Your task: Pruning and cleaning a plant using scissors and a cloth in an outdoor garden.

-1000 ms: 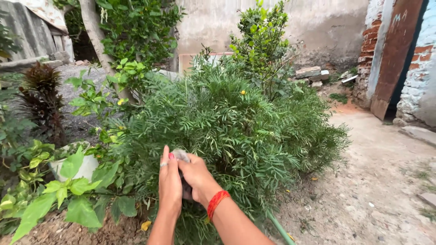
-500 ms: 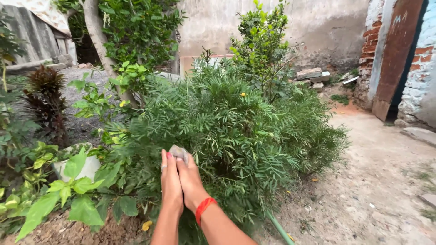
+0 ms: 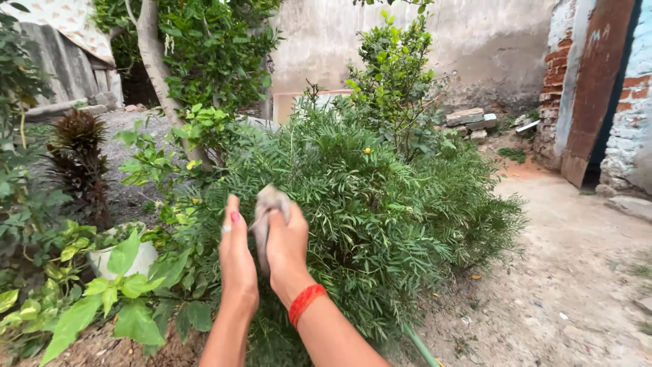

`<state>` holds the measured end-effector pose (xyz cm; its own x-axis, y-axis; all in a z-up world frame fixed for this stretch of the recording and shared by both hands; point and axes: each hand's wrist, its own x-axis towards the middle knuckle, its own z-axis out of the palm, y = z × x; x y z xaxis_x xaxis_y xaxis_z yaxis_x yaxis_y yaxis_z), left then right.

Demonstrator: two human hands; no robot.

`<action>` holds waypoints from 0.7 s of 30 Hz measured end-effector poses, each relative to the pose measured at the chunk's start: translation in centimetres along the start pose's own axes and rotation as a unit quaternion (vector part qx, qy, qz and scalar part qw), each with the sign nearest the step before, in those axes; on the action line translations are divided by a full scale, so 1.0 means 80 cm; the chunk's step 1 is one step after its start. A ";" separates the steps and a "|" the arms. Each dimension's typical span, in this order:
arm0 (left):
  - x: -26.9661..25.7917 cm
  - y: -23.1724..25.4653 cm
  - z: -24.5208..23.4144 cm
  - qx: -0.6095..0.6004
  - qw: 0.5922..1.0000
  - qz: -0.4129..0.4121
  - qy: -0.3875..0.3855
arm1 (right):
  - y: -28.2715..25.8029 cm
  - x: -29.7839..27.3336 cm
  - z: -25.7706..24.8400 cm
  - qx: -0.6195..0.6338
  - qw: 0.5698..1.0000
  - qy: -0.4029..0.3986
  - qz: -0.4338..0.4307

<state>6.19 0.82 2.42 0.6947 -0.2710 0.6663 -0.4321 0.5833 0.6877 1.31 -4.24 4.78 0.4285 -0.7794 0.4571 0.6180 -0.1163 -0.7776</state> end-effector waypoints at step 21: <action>-0.024 -0.028 -0.007 -0.070 0.974 -0.212 -0.028 | 0.066 0.024 -0.069 0.012 0.966 -0.156 0.204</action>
<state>6.15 0.48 -0.58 0.7593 -0.5498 0.3482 -0.0282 0.5068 0.8616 1.74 -9.73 -0.83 0.8155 -0.5335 0.2246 0.3686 0.1795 -0.9121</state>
